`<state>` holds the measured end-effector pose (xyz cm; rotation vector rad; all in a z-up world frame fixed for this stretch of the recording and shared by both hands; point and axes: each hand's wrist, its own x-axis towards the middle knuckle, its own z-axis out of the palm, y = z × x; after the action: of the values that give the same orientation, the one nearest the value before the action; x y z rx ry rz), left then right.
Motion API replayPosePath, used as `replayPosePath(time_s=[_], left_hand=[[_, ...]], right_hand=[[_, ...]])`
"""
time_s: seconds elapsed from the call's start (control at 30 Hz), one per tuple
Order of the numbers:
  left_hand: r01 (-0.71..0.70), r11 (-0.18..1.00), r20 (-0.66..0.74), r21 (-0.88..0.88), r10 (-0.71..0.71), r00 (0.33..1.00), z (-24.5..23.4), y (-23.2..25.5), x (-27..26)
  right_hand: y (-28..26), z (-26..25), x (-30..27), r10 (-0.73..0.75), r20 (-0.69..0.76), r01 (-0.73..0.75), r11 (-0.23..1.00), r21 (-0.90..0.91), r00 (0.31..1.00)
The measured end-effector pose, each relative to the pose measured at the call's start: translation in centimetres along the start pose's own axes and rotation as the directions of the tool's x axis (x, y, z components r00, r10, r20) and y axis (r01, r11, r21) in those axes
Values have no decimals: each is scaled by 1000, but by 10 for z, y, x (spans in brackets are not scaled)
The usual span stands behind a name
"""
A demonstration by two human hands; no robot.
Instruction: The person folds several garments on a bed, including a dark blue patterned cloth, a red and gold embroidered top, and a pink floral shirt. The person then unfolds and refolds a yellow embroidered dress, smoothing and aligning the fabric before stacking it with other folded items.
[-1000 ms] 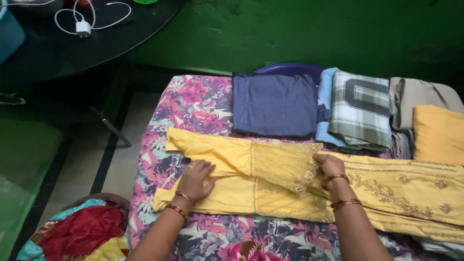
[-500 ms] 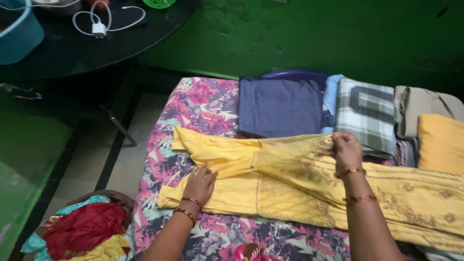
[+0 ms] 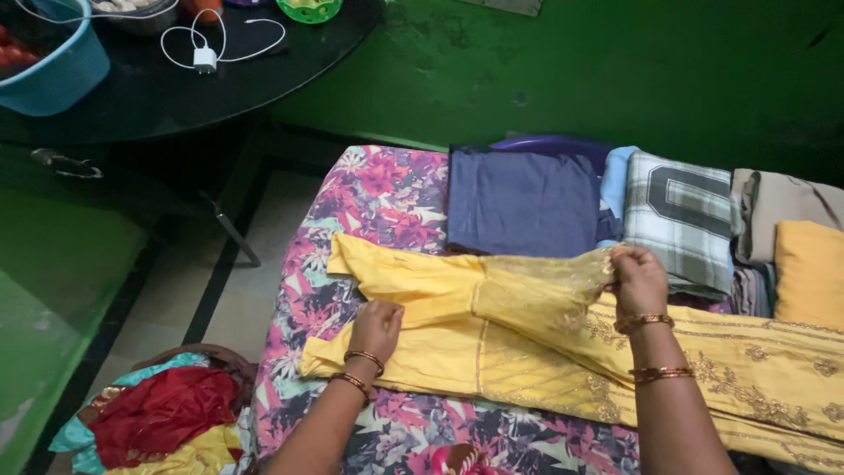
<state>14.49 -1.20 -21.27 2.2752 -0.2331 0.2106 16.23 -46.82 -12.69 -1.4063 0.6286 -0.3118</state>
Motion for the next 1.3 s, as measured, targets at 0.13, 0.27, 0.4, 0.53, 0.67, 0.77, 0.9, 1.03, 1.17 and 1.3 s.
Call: replayPosePath(time_s=[0.13,0.27,0.4,0.53,0.67,0.77,0.9,1.03,1.17,1.3], left_hand=[[86,993,-107,84,-77,991,-16,4,25],[11,985,-94,173,5,996,-42,-2,75],[71,944,228,323,-150,962,-53,-18,124],[201,880,446,430,-401,800,-48,-58,151],[174,947,471,270,-288,834,-37,-111,151],[298,932,472,205,-361,804,-31,-138,140],[347,903,416,252,-425,804,-26,-137,143],[404,873,393,275,-485,781,-36,-110,143],[410,848,449,336,-527,722,-48,-83,151],[332,880,423,339,-458,782,-46,-71,153]], right_hand=[[1,4,-11,148,15,-144,978,-152,989],[-11,11,-28,115,-69,-131,940,-315,991],[-37,12,-48,-118,85,143,899,-413,989],[-79,11,-57,-298,244,330,938,-103,923],[-124,21,-68,-351,233,421,738,-528,907],[-151,27,-72,-474,341,553,811,-189,812],[-170,27,-65,-523,236,574,743,-345,819],[-169,21,-63,-511,235,561,784,-266,827],[-169,21,-64,-464,323,501,865,-35,825],[-171,17,-74,-365,354,478,818,-320,861]])
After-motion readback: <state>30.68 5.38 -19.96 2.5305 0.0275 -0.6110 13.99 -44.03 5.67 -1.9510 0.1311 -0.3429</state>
